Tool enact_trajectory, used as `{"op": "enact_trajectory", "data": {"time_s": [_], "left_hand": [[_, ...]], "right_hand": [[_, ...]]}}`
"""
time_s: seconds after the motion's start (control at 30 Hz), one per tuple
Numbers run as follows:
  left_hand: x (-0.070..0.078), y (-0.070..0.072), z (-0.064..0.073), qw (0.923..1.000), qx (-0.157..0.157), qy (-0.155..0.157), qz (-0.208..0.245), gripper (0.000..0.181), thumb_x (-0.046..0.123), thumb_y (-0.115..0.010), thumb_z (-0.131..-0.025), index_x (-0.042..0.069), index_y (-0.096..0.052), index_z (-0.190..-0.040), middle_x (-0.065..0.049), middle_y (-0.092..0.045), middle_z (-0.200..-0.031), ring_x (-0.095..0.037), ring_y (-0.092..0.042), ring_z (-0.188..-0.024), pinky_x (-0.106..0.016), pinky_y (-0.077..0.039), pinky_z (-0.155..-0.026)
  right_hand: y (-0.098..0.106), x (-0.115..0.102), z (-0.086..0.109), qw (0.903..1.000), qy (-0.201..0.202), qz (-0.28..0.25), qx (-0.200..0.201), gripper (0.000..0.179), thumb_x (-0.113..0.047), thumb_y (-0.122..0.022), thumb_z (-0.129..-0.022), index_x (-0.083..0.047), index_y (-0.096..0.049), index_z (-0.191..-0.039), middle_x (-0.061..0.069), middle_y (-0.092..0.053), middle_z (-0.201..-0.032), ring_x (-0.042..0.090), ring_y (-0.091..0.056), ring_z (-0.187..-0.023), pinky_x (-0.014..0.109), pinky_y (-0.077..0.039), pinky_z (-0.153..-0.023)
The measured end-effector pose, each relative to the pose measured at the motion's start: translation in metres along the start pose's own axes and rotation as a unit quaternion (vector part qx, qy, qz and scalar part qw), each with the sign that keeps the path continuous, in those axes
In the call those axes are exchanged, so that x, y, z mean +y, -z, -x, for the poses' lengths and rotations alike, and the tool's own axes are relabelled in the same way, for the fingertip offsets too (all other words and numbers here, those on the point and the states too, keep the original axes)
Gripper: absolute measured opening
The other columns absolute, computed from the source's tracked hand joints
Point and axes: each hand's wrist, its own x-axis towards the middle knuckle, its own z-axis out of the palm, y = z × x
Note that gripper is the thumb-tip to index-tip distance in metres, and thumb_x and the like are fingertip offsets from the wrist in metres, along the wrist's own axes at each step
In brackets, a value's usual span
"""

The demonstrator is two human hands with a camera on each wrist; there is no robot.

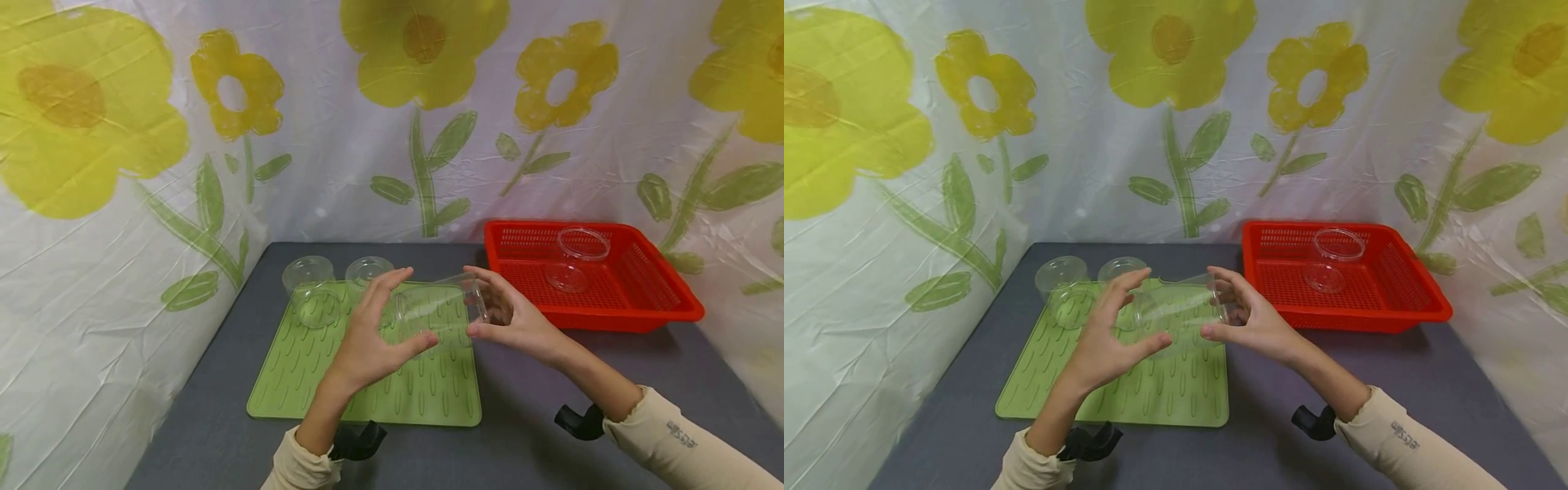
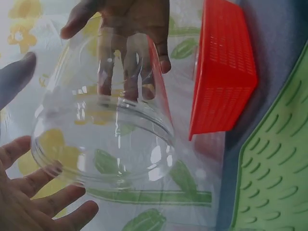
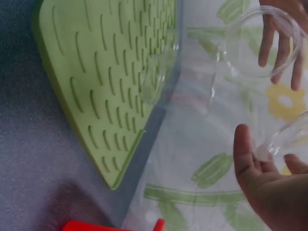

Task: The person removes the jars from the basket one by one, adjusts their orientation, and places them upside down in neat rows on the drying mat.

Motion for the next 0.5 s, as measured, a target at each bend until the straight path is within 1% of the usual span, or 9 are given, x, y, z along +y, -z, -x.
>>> {"op": "enact_trajectory", "data": {"time_s": [0.07,0.17,0.27,0.33,0.4,0.5], "left_hand": [[0.003,-0.002,-0.001,0.9996,-0.01,0.0,-0.026,0.09,0.037,-0.09,-0.078,0.034,-0.041,-0.154,0.006,-0.042,-0.158,-0.022,-0.037,-0.15,-0.06,-0.04,-0.113],[0.006,-0.004,-0.002,0.9979,-0.026,0.001,-0.06,0.093,0.04,-0.092,-0.074,0.032,-0.044,-0.153,0.004,-0.043,-0.157,-0.024,-0.038,-0.149,-0.059,-0.042,-0.112],[0.008,-0.006,-0.001,0.995,-0.044,-0.007,-0.089,0.096,0.04,-0.094,-0.071,0.027,-0.046,-0.153,-0.001,-0.046,-0.156,-0.027,-0.041,-0.147,-0.059,-0.044,-0.11],[0.008,-0.008,-0.001,0.9922,-0.054,-0.016,-0.111,0.098,0.041,-0.095,-0.069,0.024,-0.046,-0.153,-0.004,-0.047,-0.155,-0.029,-0.043,-0.145,-0.058,-0.046,-0.109],[0.008,-0.01,-0.001,0.9896,-0.059,-0.027,-0.129,0.1,0.041,-0.095,-0.068,0.022,-0.046,-0.153,-0.005,-0.048,-0.154,-0.029,-0.045,-0.144,-0.057,-0.047,-0.108],[0.007,-0.013,0.0,0.9864,-0.061,-0.044,-0.147,0.105,0.042,-0.096,-0.067,0.021,-0.044,-0.155,-0.003,-0.05,-0.152,-0.025,-0.047,-0.141,-0.053,-0.048,-0.109]], "right_hand": [[-0.003,-0.002,0.0,0.9994,0.001,0.033,0.012,0.084,-0.018,-0.078,-0.089,-0.028,-0.032,-0.158,0.012,-0.043,-0.155,0.031,-0.051,-0.13,0.031,-0.055,-0.089],[-0.009,-0.006,0.001,0.9968,0.0,0.075,0.027,0.088,-0.023,-0.082,-0.085,-0.029,-0.033,-0.157,0.011,-0.045,-0.153,0.034,-0.053,-0.128,0.036,-0.054,-0.089],[-0.015,-0.011,0.002,0.9945,0.001,0.098,0.036,0.09,-0.026,-0.085,-0.083,-0.029,-0.033,-0.157,0.011,-0.046,-0.153,0.034,-0.053,-0.131,0.045,-0.053,-0.094],[-0.018,-0.013,0.003,0.9928,0.007,0.111,0.043,0.091,-0.027,-0.086,-0.082,-0.028,-0.034,-0.157,0.01,-0.047,-0.152,0.032,-0.054,-0.131,0.048,-0.052,-0.095],[-0.02,-0.015,0.004,0.991,0.015,0.124,0.048,0.093,-0.028,-0.087,-0.081,-0.028,-0.034,-0.157,0.009,-0.048,-0.151,0.032,-0.055,-0.13,0.048,-0.053,-0.093],[-0.022,-0.018,0.006,0.9875,0.025,0.146,0.054,0.095,-0.029,-0.088,-0.08,-0.027,-0.034,-0.157,0.008,-0.048,-0.149,0.03,-0.055,-0.126,0.043,-0.054,-0.088]]}}
